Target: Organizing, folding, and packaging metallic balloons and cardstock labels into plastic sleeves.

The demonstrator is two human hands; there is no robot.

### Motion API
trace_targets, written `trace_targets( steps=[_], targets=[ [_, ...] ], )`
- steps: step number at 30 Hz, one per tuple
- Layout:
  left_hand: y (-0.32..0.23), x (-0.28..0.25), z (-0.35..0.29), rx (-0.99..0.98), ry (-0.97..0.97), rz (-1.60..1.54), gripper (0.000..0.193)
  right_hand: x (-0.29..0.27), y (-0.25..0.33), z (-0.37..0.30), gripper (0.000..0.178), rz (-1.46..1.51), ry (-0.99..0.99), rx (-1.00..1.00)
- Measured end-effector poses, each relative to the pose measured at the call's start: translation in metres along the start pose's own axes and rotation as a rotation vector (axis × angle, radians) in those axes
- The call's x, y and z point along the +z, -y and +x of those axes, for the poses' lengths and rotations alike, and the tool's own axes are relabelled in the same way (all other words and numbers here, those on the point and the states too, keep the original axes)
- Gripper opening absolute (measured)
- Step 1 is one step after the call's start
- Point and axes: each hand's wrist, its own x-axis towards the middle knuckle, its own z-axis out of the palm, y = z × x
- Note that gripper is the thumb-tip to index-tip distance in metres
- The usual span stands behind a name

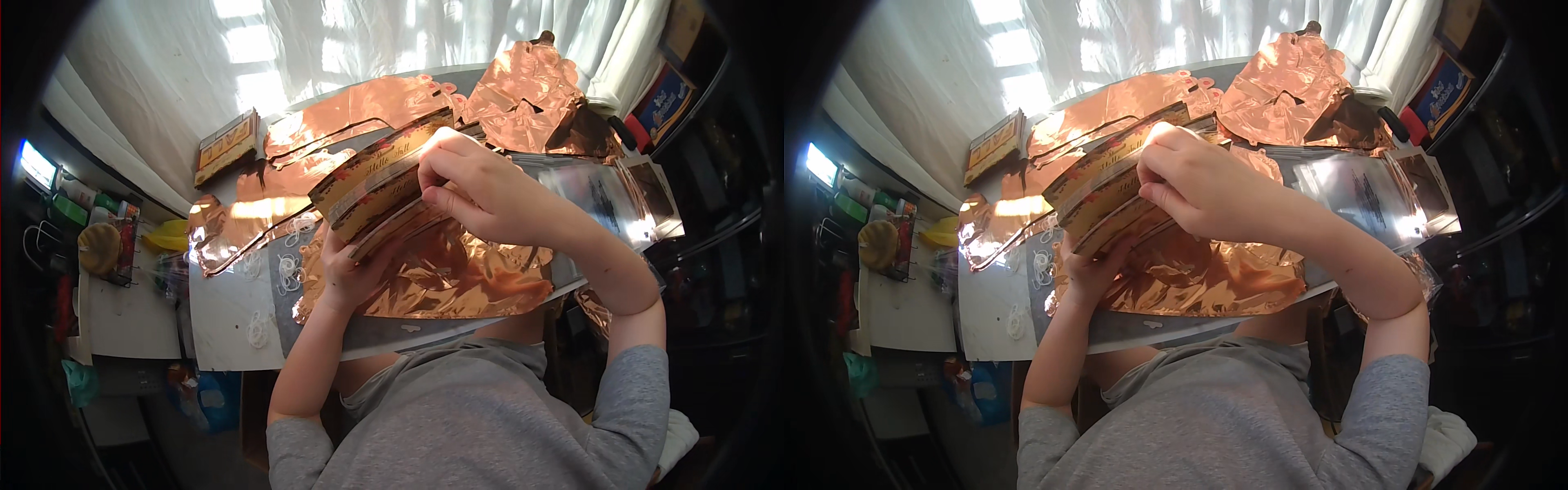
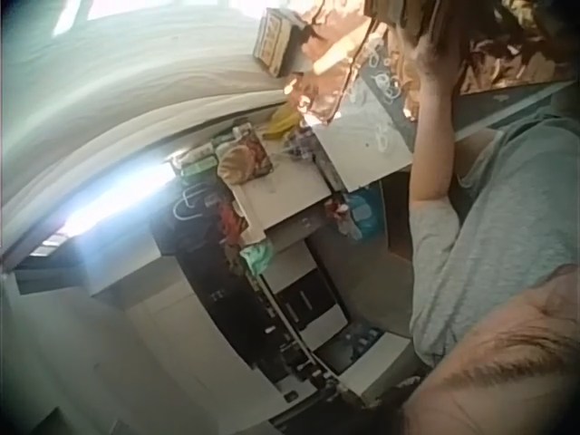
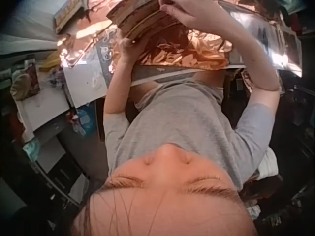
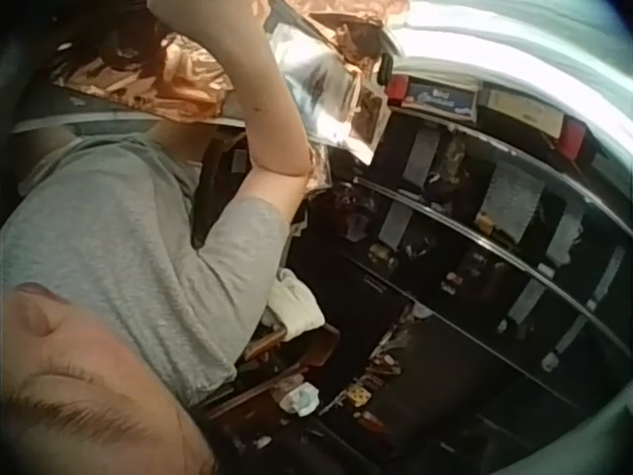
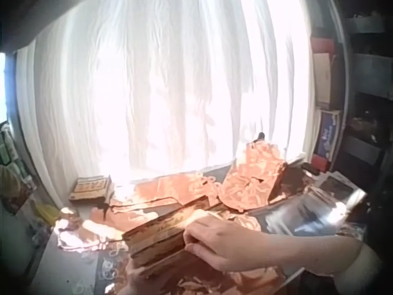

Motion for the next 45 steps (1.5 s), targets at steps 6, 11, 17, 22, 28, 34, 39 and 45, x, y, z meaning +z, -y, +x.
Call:
trace_targets(
  steps=[6,11,17,22,28,34,39,45],
  targets=[
    [0.001,-0.001,-0.003,-0.069,0.028,-0.031,0.035,-0.003,0.003,0.004,0.016,-0.062,0.088,0.031],
    [-0.001,-0.001,-0.001,-0.108,0.036,-0.044,0.032,-0.002,-0.006,0.002,0.022,-0.164,0.133,-0.017],
    [0.003,-0.004,-0.003,-0.07,0.071,0.011,0.034,-0.007,-0.003,0.0,0.028,-0.121,0.183,-0.004],
    [0.003,-0.002,-0.007,-0.128,0.046,-0.063,0.036,-0.003,0.002,0.006,0.028,-0.175,0.166,-0.001],
    [0.003,-0.001,-0.004,-0.118,0.046,-0.034,0.035,0.001,-0.008,0.009,0.019,-0.097,0.201,0.032],
    [0.004,0.0,-0.002,-0.106,0.079,-0.037,0.028,-0.004,-0.02,0.014,0.016,0.042,0.326,-0.149],
    [-0.001,-0.001,-0.001,-0.07,0.083,-0.032,0.027,-0.01,-0.018,0.018,0.019,0.102,0.417,-0.065],
    [-0.005,0.0,-0.003,-0.207,0.054,-0.103,0.029,-0.01,-0.022,0.013,0.025,0.036,0.27,-0.161]
  ],
)
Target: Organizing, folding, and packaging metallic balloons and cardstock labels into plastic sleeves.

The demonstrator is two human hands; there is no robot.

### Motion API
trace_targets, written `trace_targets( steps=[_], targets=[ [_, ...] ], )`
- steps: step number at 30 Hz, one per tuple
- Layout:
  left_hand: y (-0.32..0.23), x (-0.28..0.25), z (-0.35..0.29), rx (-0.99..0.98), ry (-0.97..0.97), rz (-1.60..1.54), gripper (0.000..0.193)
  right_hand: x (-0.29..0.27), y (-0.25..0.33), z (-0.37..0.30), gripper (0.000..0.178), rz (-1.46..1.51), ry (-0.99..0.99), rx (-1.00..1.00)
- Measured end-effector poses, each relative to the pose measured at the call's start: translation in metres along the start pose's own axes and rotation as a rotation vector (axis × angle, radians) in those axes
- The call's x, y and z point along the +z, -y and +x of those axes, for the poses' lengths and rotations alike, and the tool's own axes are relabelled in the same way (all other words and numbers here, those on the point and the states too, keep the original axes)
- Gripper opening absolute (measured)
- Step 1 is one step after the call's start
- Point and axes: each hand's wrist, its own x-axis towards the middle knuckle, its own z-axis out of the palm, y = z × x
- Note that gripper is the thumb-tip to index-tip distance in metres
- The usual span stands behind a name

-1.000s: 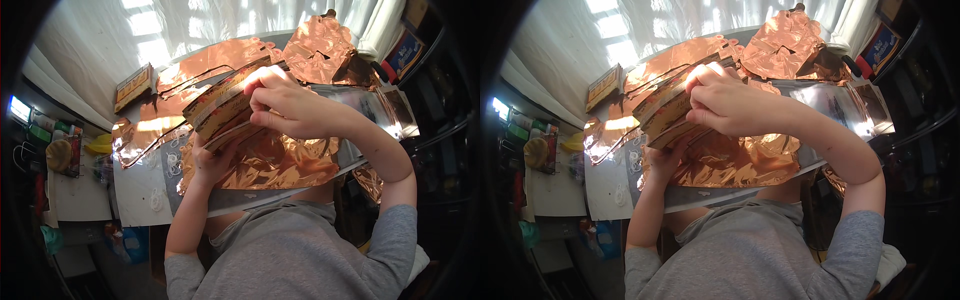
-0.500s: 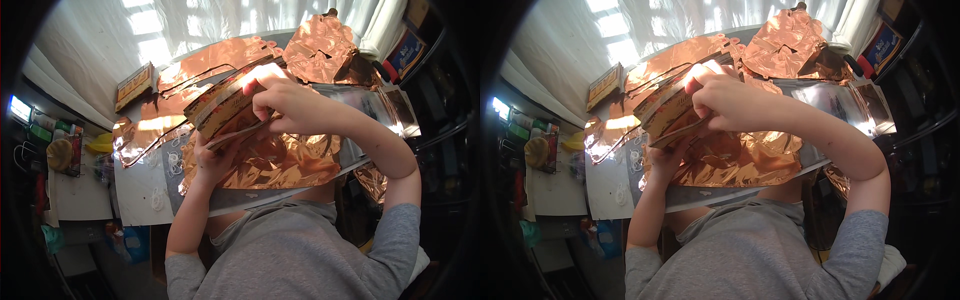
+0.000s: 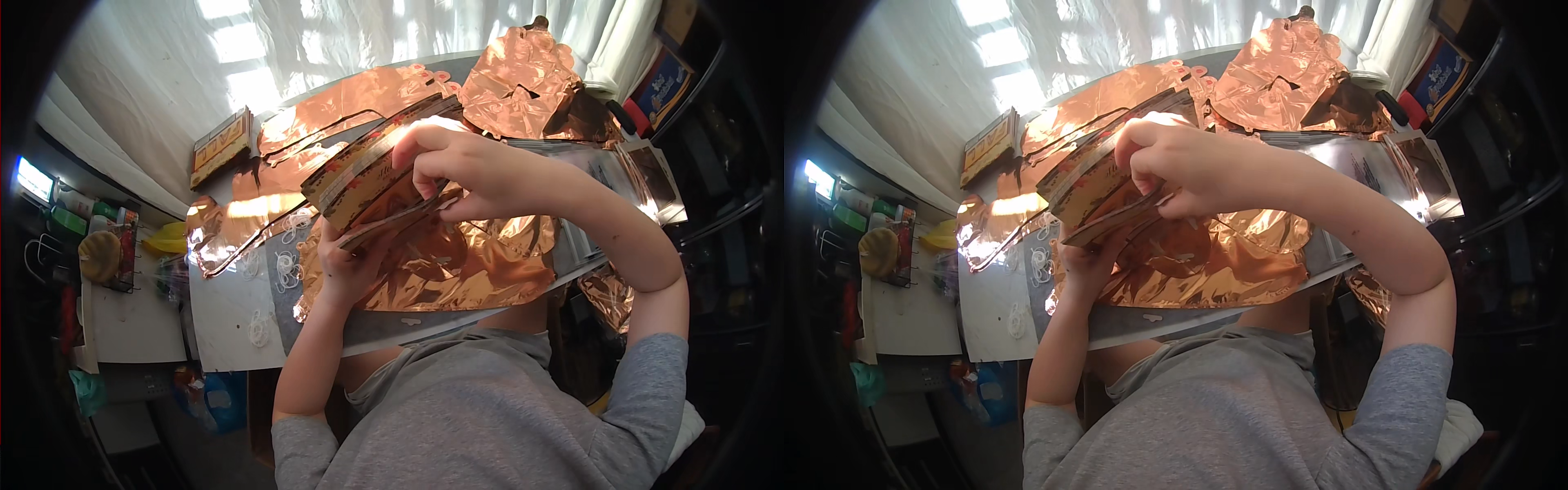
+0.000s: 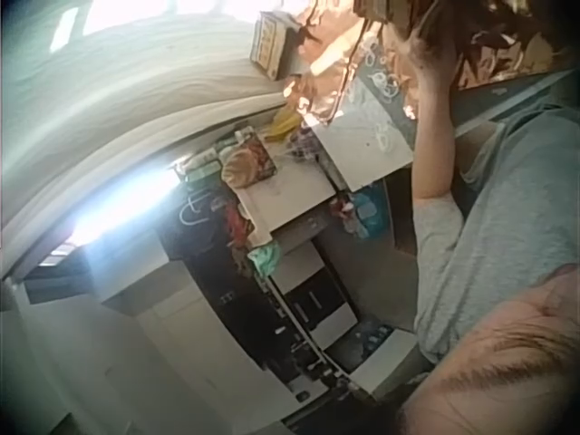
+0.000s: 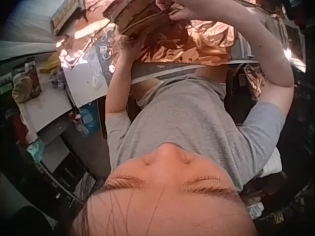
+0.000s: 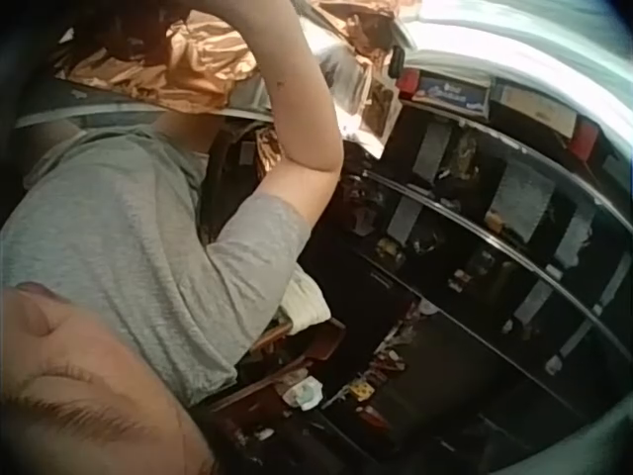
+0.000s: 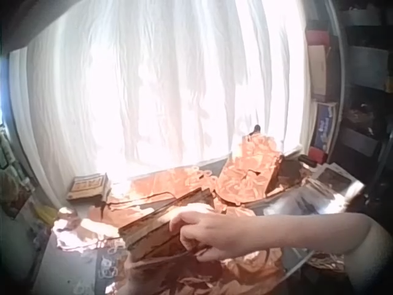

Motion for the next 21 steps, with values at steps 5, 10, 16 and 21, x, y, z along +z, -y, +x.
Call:
trace_targets(
  steps=[5,10,16,21],
  targets=[
    [-0.001,-0.001,0.002,0.011,-0.002,0.01,0.032,-0.001,0.0,-0.003,0.026,0.051,-0.034,0.004],
    [0.005,-0.003,0.0,0.014,0.02,0.008,0.03,0.001,-0.006,-0.007,0.031,-0.227,-0.173,-0.279],
    [0.003,-0.002,0.002,0.038,0.02,0.013,0.029,0.006,-0.006,-0.007,0.029,-0.061,-0.201,-0.17],
    [0.005,0.0,-0.003,-0.009,0.0,-0.032,0.029,0.002,0.004,-0.006,0.031,-0.115,-0.124,0.023]
  ],
)
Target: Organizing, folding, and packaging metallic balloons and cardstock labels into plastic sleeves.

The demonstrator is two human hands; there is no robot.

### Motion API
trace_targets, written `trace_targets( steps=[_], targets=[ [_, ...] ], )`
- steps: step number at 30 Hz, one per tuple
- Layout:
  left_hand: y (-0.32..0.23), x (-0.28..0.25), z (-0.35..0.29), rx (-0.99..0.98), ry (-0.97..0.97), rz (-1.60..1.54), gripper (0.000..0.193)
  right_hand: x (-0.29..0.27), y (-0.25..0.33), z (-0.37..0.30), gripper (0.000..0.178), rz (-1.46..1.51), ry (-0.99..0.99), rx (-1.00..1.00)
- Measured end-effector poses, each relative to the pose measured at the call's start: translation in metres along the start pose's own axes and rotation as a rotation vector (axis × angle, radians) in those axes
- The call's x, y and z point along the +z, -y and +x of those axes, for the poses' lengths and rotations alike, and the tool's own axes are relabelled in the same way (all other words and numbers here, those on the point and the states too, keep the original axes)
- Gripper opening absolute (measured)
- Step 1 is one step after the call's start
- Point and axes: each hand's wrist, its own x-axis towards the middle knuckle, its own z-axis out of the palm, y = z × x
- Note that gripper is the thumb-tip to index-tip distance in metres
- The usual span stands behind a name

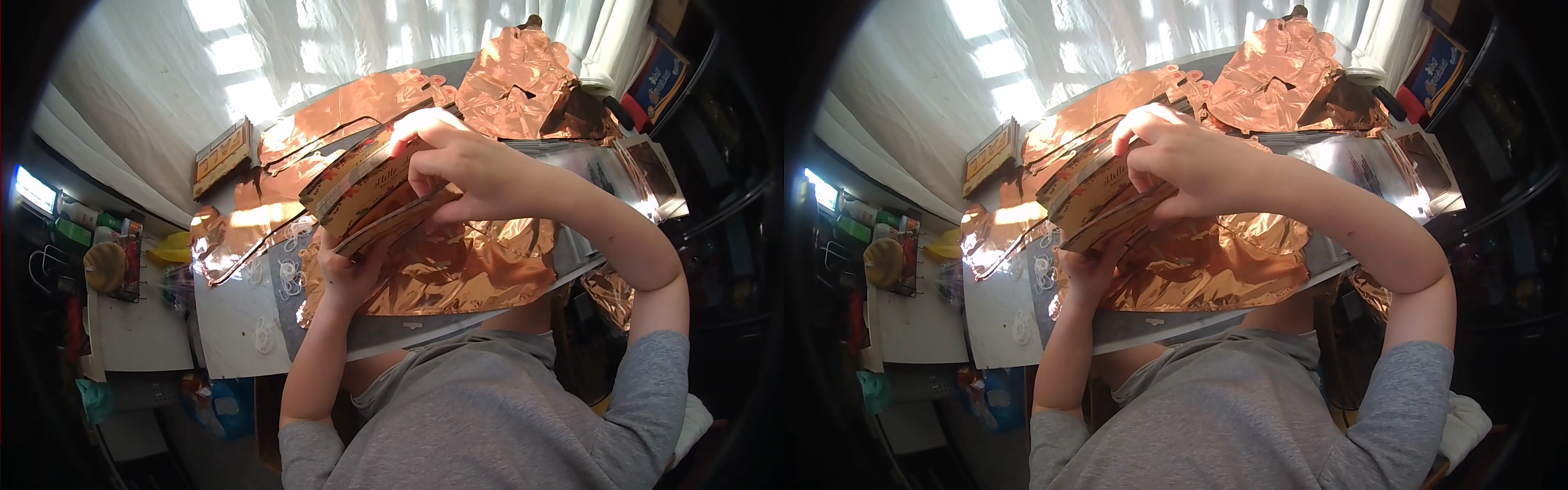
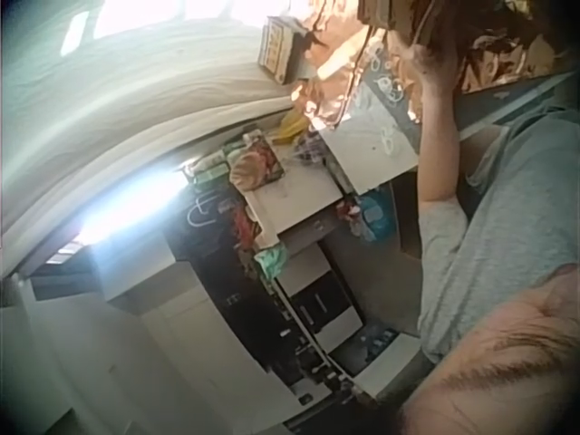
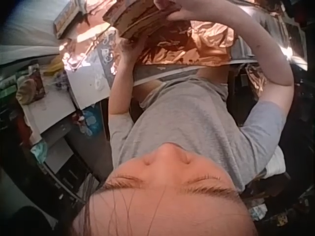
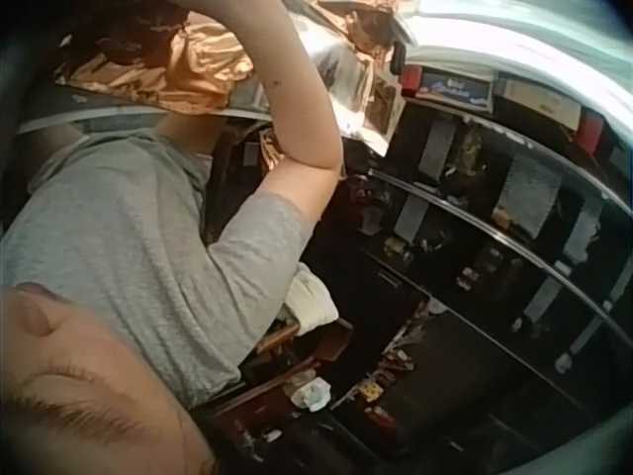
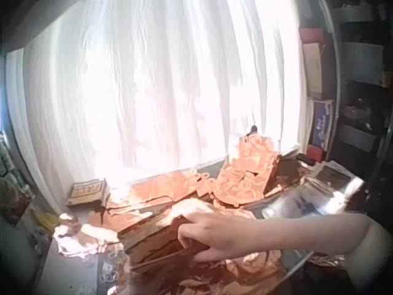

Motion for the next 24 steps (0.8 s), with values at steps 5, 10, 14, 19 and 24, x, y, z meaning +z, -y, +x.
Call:
trace_targets(
  steps=[5,10,14,19,24],
  targets=[
    [-0.003,0.0,0.001,-0.003,0.002,0.001,0.032,0.007,-0.001,-0.001,0.027,-0.099,0.075,0.114],
    [0.001,0.001,-0.001,-0.085,0.025,-0.017,0.031,0.005,-0.004,0.001,0.027,-0.19,0.129,0.027],
    [-0.005,0.0,0.002,-0.052,0.004,-0.02,0.031,0.008,-0.006,0.005,0.026,-0.134,0.148,0.065],
    [0.002,-0.002,0.003,0.062,-0.01,0.092,0.032,0.013,-0.011,0.001,0.022,-0.105,-0.275,-0.296],
    [0.005,-0.002,0.002,0.079,-0.009,0.099,0.032,0.013,-0.013,-0.005,0.016,-0.294,-0.349,-0.464]
  ],
)
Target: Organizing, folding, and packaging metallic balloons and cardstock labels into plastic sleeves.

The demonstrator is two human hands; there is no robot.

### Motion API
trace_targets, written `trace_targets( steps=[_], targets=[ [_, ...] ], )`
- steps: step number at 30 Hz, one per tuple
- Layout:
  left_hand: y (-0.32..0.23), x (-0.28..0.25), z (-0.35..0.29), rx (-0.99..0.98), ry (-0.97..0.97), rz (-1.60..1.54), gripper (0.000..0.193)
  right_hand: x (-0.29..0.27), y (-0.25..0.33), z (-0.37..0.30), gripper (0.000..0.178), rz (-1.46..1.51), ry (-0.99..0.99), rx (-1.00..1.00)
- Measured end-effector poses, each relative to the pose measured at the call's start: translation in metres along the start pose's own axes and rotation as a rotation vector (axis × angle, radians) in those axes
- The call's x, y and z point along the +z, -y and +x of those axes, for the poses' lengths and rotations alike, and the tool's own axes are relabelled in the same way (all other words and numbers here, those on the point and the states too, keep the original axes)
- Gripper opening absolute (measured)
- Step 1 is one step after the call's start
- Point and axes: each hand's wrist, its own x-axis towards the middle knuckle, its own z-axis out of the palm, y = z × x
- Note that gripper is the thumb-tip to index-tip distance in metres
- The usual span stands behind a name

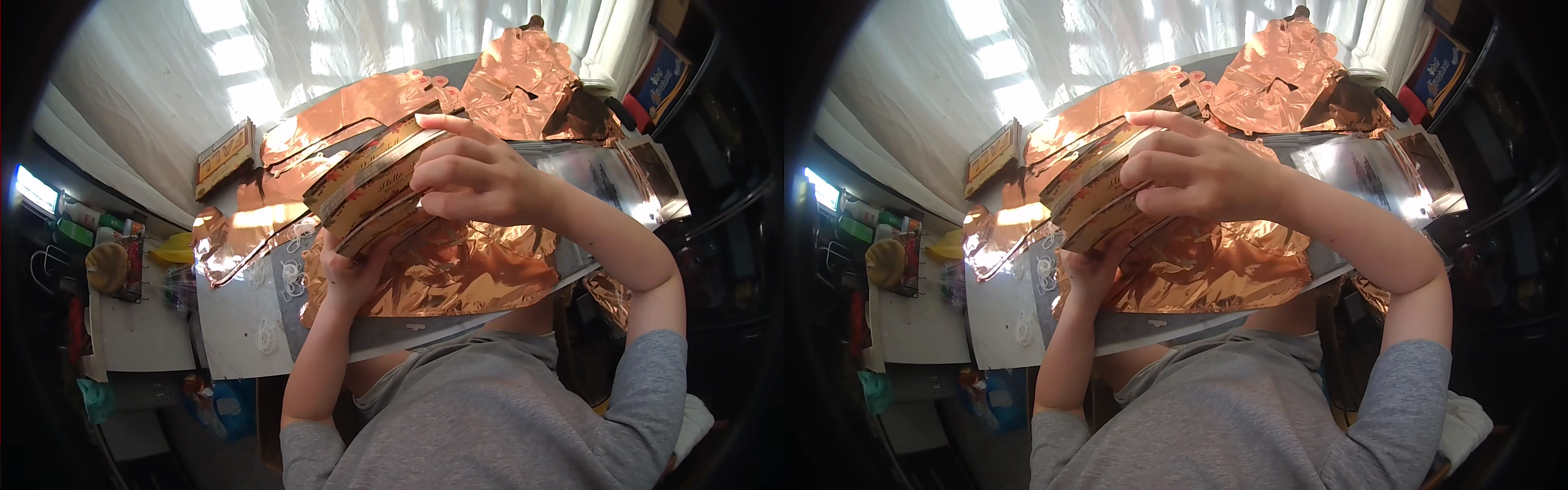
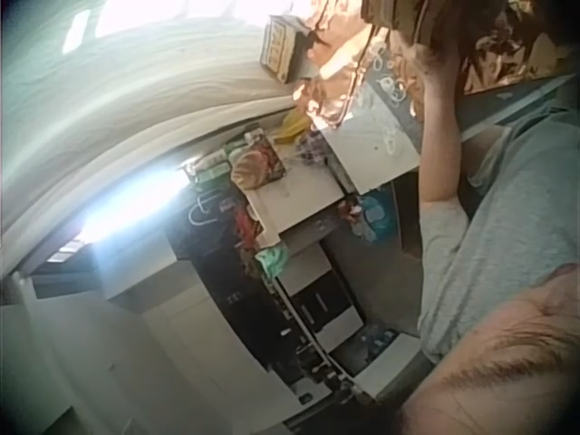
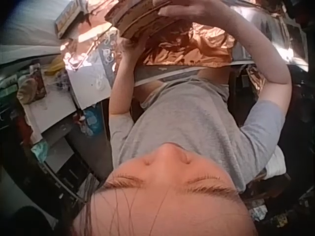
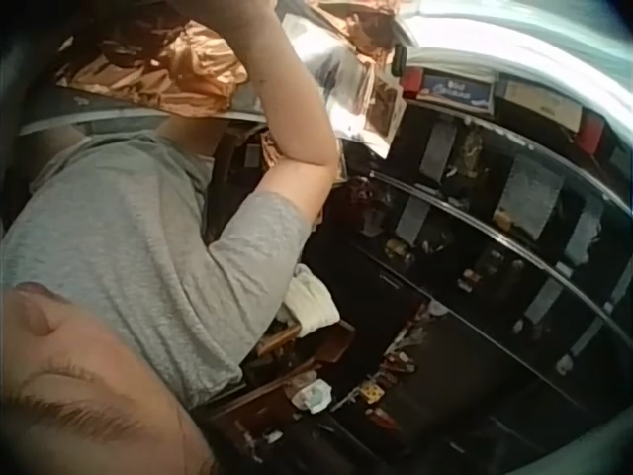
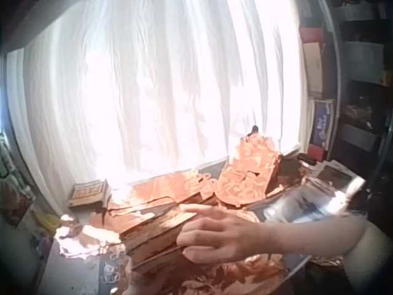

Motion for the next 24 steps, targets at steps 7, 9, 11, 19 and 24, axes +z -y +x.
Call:
trace_targets(
  steps=[7,9,11,19,24],
  targets=[
    [0.003,0.001,0.0,0.048,0.003,0.014,0.033,-0.001,0.011,-0.02,0.012,-0.209,0.076,-0.08],
    [-0.001,0.002,0.001,0.049,-0.012,-0.003,0.032,0.0,0.014,-0.026,0.016,-0.33,0.17,-0.109],
    [-0.002,0.001,0.002,0.045,-0.015,-0.018,0.032,-0.004,0.018,-0.026,0.018,-0.321,0.197,-0.1],
    [-0.011,-0.003,0.007,0.14,-0.004,0.054,0.035,-0.009,0.026,-0.002,0.027,-0.196,-0.017,0.249],
    [-0.014,-0.003,0.01,0.222,0.048,0.133,0.037,-0.012,0.016,-0.006,0.018,-0.022,0.129,0.246]
  ],
)
